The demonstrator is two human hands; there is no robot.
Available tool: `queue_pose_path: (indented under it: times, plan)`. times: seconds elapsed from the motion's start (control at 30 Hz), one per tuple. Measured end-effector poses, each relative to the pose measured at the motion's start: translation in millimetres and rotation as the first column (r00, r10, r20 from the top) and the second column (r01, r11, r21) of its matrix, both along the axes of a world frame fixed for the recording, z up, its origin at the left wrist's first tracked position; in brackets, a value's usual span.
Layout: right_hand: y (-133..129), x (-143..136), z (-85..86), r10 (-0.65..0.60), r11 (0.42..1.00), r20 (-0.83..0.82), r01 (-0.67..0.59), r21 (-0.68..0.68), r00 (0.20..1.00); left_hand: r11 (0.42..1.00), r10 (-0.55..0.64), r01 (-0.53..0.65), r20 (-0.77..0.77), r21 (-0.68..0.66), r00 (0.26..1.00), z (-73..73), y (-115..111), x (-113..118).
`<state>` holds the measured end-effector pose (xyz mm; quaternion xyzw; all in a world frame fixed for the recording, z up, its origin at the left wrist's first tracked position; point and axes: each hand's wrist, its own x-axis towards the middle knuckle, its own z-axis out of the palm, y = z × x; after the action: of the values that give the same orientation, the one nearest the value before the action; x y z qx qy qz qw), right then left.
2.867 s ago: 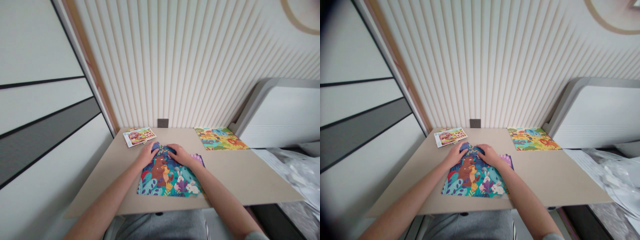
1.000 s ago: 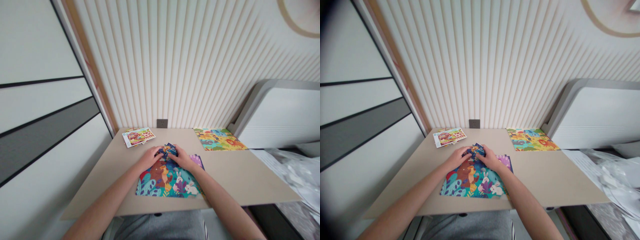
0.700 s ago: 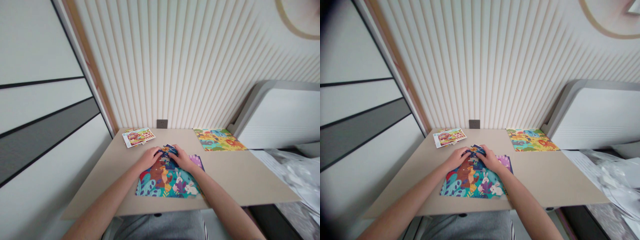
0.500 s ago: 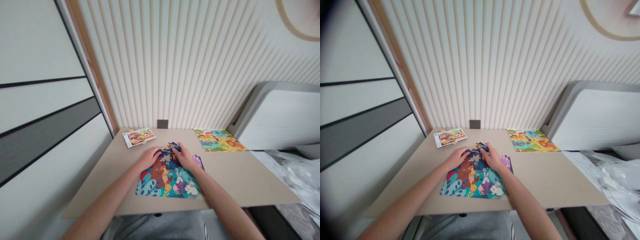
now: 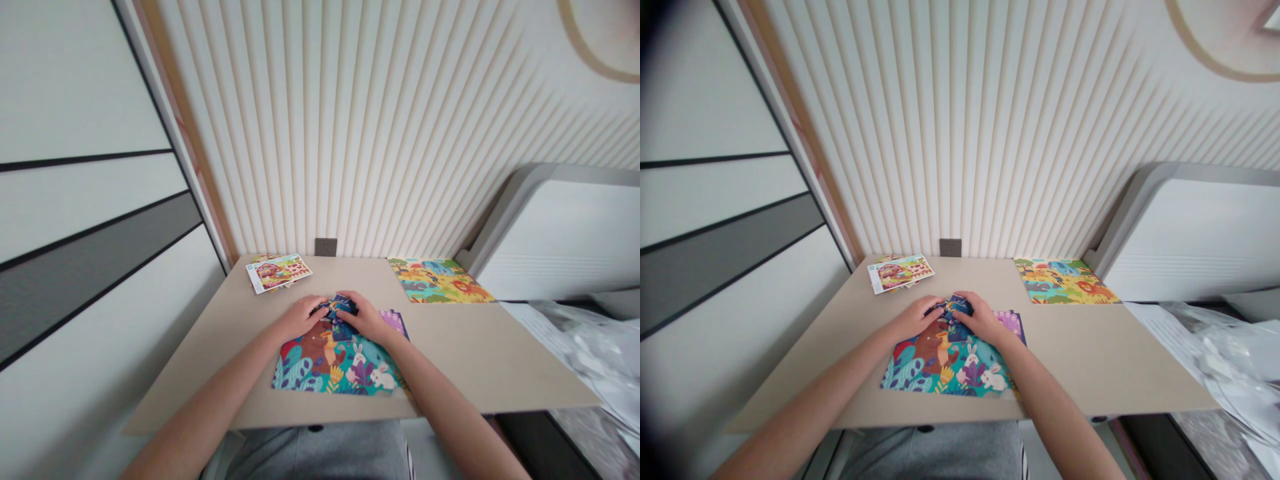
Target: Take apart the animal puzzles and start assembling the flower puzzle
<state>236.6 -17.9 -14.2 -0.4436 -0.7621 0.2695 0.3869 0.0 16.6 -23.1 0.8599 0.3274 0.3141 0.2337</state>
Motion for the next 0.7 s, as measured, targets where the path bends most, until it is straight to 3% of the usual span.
queue_pose_path:
  times: [0.13,0.27,0.37,0.47,0.53,0.7]
  plan:
    - [-0.3,2.1,3.6,-0.002,1.000,0.035,0.001,0.008,0.999,0.999,-0.006,0.007,-0.013,0.052,1.000,-1.9,-1.3,-0.3]
    - [-0.1,8.3,10.3,-0.090,0.996,-0.084,0.087,-0.037,0.992,0.992,0.068,-0.069,0.021,0.104,0.997,-2.0,0.2,-1.8]
    - [-1.2,16.5,15.4,-0.021,0.988,-0.174,-0.006,-0.154,0.984,0.989,0.080,-0.080,0.007,0.128,0.997,-2.9,3.7,-4.6]
    - [-5.0,20.7,18.8,0.202,0.943,-0.078,-0.216,-0.255,0.976,0.984,0.097,-0.090,-0.039,0.155,0.995,-5.2,7.9,-8.6]
    - [-8.9,19.6,19.9,0.288,0.934,0.029,-0.274,-0.230,0.957,0.979,0.120,-0.107,-0.067,0.176,0.991,-7.1,10.3,-11.4]
    - [-21.9,12.3,21.4,0.271,0.960,0.227,-0.245,-0.134,0.936,0.975,0.109,-0.086,-0.104,0.207,0.989,-10.7,15.1,-15.5]
